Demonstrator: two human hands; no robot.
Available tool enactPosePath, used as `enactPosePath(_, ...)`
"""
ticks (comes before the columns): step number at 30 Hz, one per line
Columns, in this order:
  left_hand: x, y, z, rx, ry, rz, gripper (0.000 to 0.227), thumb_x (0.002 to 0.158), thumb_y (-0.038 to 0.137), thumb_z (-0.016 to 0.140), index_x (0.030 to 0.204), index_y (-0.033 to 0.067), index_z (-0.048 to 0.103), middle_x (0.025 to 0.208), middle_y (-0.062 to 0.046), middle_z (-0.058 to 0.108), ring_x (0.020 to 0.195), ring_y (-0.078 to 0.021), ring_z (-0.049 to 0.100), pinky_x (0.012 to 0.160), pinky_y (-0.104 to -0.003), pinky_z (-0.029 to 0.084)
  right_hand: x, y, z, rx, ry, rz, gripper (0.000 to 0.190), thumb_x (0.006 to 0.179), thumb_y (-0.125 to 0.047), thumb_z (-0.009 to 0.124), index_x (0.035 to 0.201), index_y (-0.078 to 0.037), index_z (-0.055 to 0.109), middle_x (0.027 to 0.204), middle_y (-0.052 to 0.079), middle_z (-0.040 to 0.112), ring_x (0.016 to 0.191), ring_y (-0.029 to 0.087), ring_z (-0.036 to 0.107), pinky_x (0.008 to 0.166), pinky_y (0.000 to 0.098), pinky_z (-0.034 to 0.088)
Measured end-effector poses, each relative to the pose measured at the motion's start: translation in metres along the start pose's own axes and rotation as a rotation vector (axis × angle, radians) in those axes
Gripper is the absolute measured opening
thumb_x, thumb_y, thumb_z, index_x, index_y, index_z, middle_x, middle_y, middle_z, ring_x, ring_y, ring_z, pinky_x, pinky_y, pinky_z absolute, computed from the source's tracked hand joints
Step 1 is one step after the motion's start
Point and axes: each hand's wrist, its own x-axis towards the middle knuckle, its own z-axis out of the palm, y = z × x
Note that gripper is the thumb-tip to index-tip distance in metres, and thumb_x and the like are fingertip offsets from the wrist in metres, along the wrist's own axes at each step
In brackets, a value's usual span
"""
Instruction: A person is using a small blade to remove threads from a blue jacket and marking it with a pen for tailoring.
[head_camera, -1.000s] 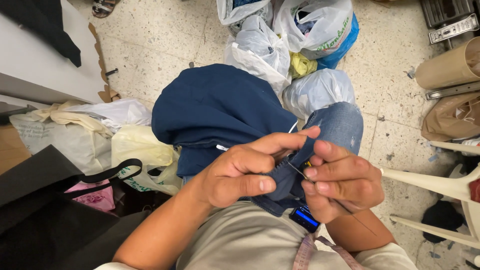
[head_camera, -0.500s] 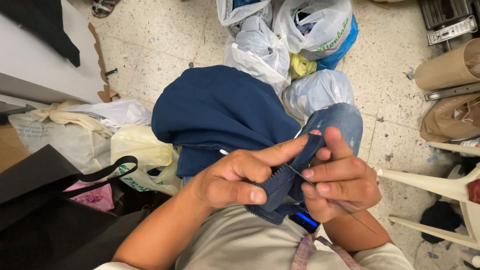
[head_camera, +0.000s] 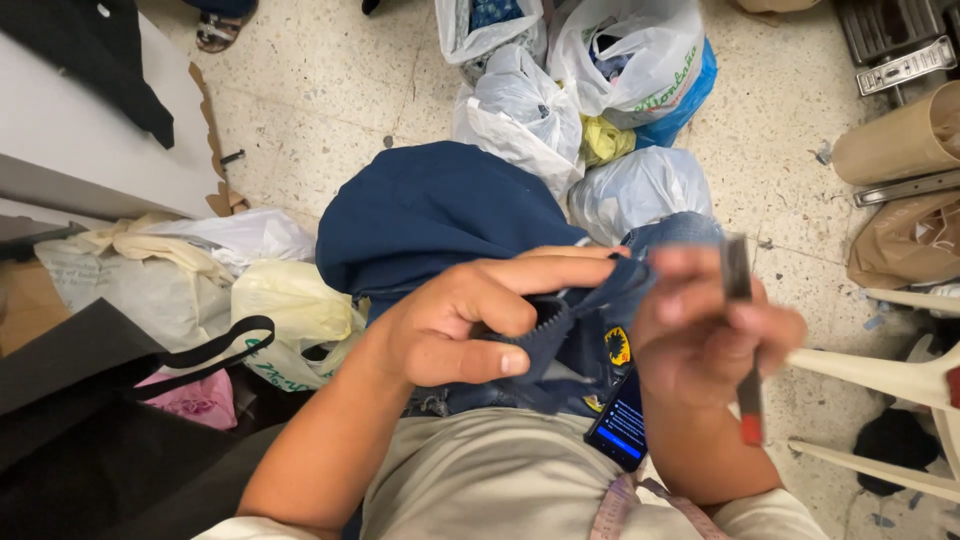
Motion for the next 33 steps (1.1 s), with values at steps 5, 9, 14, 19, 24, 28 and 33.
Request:
enactPosePath(5, 0.008, 0.031, 0.005, 0.606, 0.126, -0.023, 0.023, 0.088, 0.008, 0.06, 0.068, -0.0018, 0.054, 0.114, -0.021, 0.069, 0.094, -0.0396, 0.069, 0.109, -0.053, 0.049, 0.025, -0.001, 0.024, -0.103, -0.377, 0.506, 0.04, 0.076, -0.006, 0.086, 0.097, -0.009, 0.052, 0.099, 0.022, 0.072, 0.086, 0.025, 0.074, 0.08, 0.0331, 0.06)
enactPosePath(9, 0.001, 0.054, 0.026, 0.956, 0.252, -0.058, 0.019, 0.078, 0.0, 0.06, 0.065, -0.0007, 0.047, 0.107, -0.017, 0.065, 0.092, -0.0383, 0.062, 0.08, -0.047, 0.049, 0.024, -0.006, 0.032, -0.258, -0.318, 0.466, 0.034, 0.081, -0.001, 0.081, 0.083, -0.012, 0.05, 0.09, 0.016, 0.072, 0.074, 0.019, 0.065, 0.075, 0.0314, 0.052)
enactPosePath(14, -0.015, 0.043, 0.035, 0.725, 0.138, -0.749, 0.044, 0.079, 0.056, 0.072, 0.063, 0.017, 0.062, 0.051, 0.004, 0.065, 0.045, -0.0146, 0.064, 0.051, -0.033, 0.044, 0.026, -0.01, 0.038, 0.03, -0.5, 0.222, 0.028, 0.081, -0.001, 0.072, 0.081, -0.014, 0.048, 0.077, 0.006, 0.053, 0.078, 0.031, 0.07, 0.066, 0.0403, 0.058)
enactPosePath(19, -0.024, 0.008, 0.036, 0.608, 0.495, -0.436, 0.018, 0.098, 0.027, 0.066, 0.087, 0.0125, 0.071, 0.069, -0.001, 0.056, 0.067, -0.0203, 0.052, 0.062, -0.034, 0.044, 0.026, -0.024, 0.053, -0.074, -0.51, 0.221, 0.038, 0.075, 0.01, 0.077, 0.068, -0.012, 0.048, 0.064, 0.005, 0.053, 0.051, 0.022, 0.052, 0.052, 0.0344, 0.049)
enactPosePath(24, -0.031, -0.014, 0.031, 1.052, 0.628, -0.023, 0.017, 0.095, 0.021, 0.071, 0.085, 0.0074, 0.07, 0.102, -0.017, 0.065, 0.092, -0.039, 0.062, 0.095, -0.05, 0.051, 0.03, -0.021, 0.051, -0.102, -0.511, 0.252, 0.039, 0.075, 0.012, 0.075, 0.056, -0.012, 0.052, 0.054, 0.004, 0.056, 0.053, 0.027, 0.062, 0.059, 0.0415, 0.058)
enactPosePath(28, -0.027, -0.018, 0.03, 1.17, 0.621, 0.175, 0.027, 0.092, 0.024, 0.071, 0.071, 0.0078, 0.064, 0.098, -0.02, 0.066, 0.097, -0.0427, 0.064, 0.107, -0.063, 0.042, 0.022, -0.016, 0.044, -0.113, -0.485, 0.358, 0.034, 0.075, -0.003, 0.087, 0.075, -0.008, 0.054, 0.074, 0.01, 0.064, 0.058, 0.023, 0.062, 0.056, 0.0347, 0.052)
enactPosePath(33, -0.033, -0.024, 0.012, 1.305, 0.83, 0.261, 0.018, 0.084, 0.014, 0.071, 0.069, 0.0043, 0.068, 0.106, -0.025, 0.066, 0.106, -0.0502, 0.064, 0.108, -0.06, 0.045, 0.014, -0.018, 0.041, -0.264, -0.488, 0.425, 0.034, 0.08, -0.002, 0.086, 0.077, -0.005, 0.053, 0.075, 0.014, 0.068, 0.056, 0.024, 0.061, 0.053, 0.0357, 0.051)
